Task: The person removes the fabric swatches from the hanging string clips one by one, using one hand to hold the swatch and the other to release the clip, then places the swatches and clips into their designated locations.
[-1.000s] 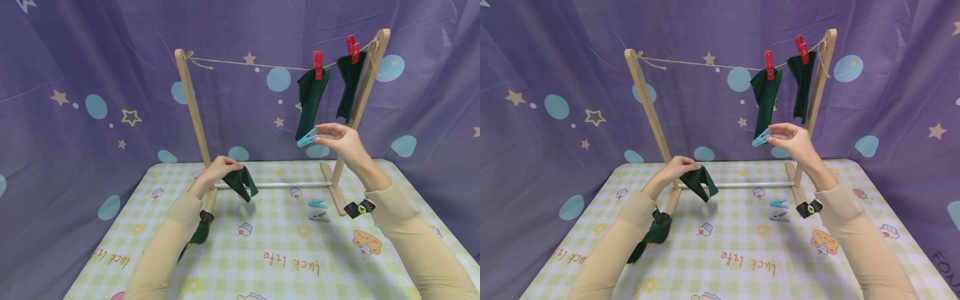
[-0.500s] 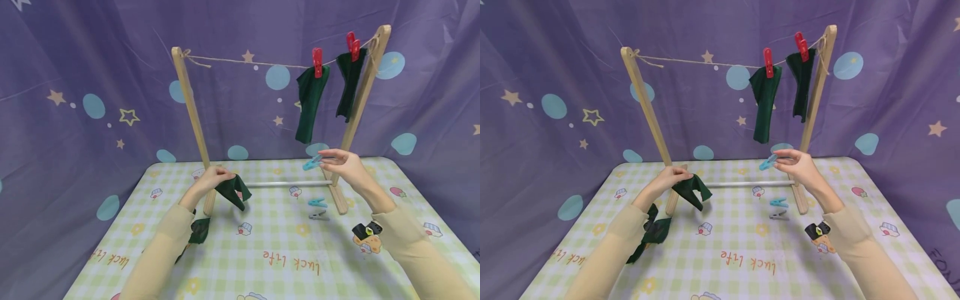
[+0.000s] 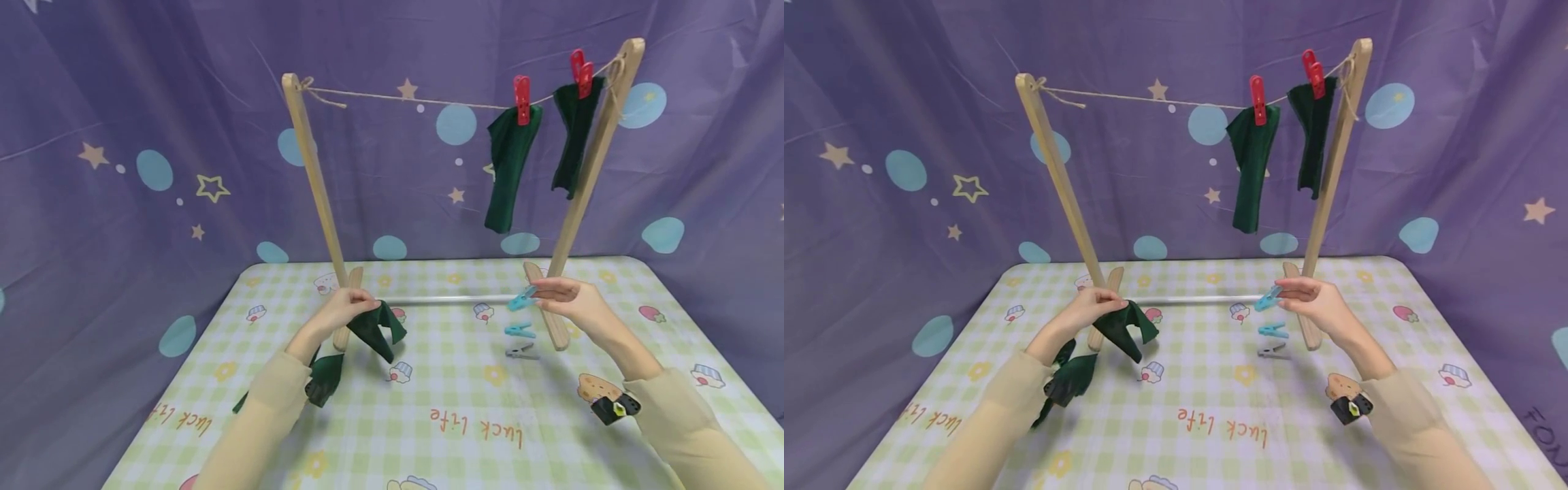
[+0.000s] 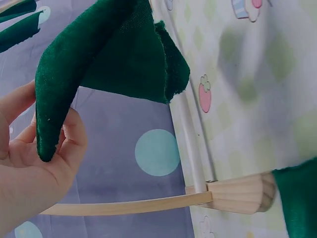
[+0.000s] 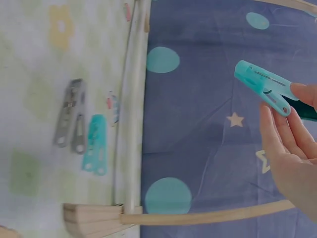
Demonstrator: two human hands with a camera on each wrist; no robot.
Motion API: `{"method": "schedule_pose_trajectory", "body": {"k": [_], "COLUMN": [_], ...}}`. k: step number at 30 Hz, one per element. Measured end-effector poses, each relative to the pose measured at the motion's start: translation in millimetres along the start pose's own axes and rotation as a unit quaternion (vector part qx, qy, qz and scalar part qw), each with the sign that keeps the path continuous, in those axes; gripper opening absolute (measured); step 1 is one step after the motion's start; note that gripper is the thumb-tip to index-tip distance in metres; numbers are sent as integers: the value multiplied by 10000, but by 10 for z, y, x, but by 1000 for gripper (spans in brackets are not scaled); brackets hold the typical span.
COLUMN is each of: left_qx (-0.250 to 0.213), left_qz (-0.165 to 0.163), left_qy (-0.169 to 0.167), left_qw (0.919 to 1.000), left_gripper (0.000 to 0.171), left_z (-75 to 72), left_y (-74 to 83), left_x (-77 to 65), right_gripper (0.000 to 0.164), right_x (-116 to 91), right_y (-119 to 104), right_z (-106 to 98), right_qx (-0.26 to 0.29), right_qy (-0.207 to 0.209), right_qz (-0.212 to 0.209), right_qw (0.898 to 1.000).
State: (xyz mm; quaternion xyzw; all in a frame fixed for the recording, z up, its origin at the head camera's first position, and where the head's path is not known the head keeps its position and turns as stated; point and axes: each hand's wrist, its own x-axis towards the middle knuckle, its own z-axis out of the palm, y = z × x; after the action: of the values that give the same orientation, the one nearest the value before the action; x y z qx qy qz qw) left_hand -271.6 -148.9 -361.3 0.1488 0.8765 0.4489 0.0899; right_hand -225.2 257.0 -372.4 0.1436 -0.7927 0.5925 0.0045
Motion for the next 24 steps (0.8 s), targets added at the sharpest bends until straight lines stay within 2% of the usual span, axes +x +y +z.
{"method": "schedule_pose_trajectory", "body": {"k": [6,9,16,24], "left_qx": [-119,-147,-191,-13], "left_qz": [-142,-232,-286,-319], "left_qy": [-10,-101,-213,-331], "left_qw": [9998,9996,9992,9989], "left_gripper": [23,23,21,24], "left_z": [22,44,99,110], "left_y": [-75,-133,-279,-432], "left_x": [-82,-117,-239,-414], "right_gripper": [38,40,42,46], "right_x": [-84,-122,-191,-265], "right_y": [112,177,339,444], "right_z": [-4,-14,-13,42], "right_qx": [294,379,-128,-416], "right_qy": [-104,-109,-255,-418], "right_qz": [46,204,468,679], "right_qw": [9995,9990,9985,9959]}}
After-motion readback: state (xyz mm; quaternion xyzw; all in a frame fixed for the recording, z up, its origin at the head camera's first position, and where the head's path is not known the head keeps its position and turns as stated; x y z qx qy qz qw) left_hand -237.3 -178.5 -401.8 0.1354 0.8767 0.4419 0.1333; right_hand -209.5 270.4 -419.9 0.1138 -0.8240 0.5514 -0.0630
